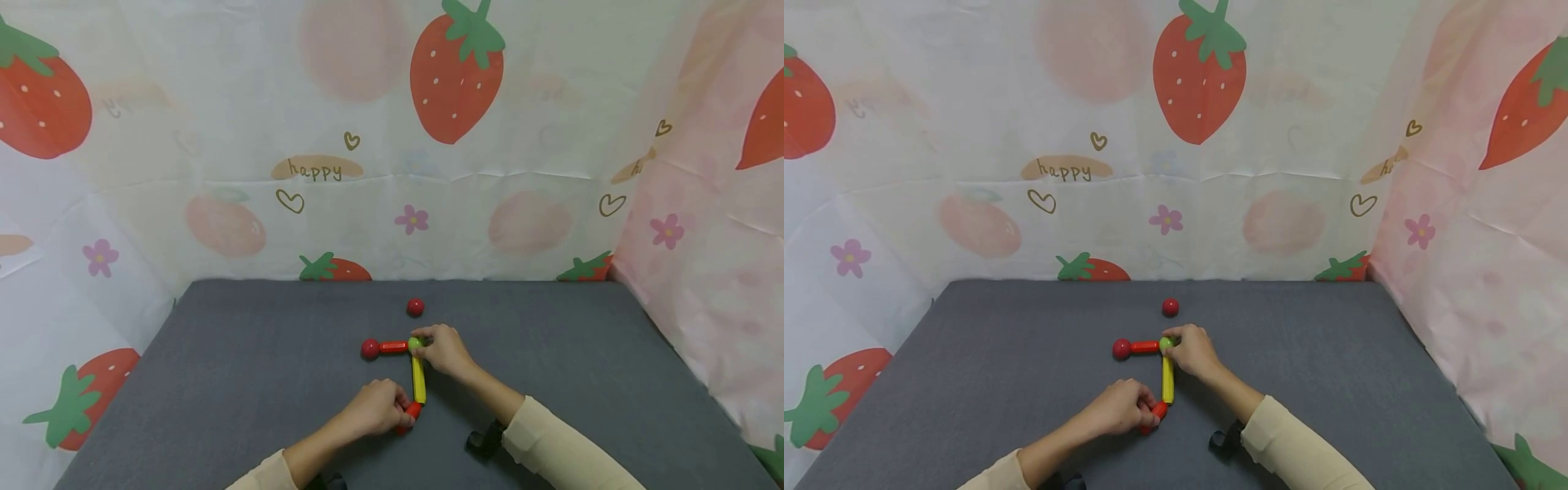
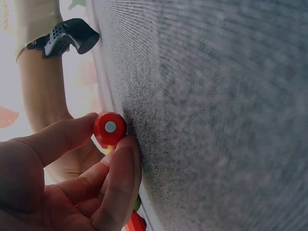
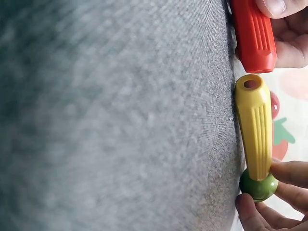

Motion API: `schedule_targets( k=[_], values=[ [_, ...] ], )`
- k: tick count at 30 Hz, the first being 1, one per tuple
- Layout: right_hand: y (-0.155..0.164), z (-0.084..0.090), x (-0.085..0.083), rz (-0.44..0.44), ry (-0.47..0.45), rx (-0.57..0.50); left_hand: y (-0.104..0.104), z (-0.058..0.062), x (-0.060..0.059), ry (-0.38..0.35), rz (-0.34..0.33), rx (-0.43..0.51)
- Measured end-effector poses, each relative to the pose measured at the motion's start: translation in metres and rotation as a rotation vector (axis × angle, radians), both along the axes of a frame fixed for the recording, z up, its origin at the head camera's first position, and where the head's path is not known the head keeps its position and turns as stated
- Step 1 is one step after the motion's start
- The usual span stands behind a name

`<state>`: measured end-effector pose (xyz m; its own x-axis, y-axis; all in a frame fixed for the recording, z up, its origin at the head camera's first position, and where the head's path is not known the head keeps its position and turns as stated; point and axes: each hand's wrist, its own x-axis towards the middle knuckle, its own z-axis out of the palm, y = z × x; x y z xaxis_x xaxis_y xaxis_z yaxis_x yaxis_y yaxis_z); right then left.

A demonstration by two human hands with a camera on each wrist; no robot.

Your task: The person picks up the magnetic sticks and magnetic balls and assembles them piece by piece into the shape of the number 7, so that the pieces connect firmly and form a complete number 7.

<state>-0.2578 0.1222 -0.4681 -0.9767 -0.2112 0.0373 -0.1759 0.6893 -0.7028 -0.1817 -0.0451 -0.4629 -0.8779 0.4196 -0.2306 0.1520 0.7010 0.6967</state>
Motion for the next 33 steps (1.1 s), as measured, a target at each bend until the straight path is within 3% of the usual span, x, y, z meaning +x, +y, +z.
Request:
schedule_targets(
  k=[9,15,23,30,33],
  values=[
    [0.000,0.000,-0.001,-0.016,-0.010,-0.021,0.000,0.000,0.000,-0.026,-0.095,0.005],
    [0.000,0.000,-0.003,-0.014,-0.021,-0.021,-0.003,0.005,0.000,-0.020,-0.109,0.011],
    [-0.001,0.001,-0.002,-0.013,-0.019,-0.018,-0.016,0.007,-0.011,-0.005,-0.093,0.099],
    [-0.001,0.002,-0.002,-0.016,-0.024,-0.022,-0.029,0.012,-0.013,0.015,-0.112,-0.018],
    [-0.001,0.001,-0.002,-0.014,-0.026,-0.021,-0.032,0.010,-0.013,0.068,-0.116,-0.086]
  ],
)
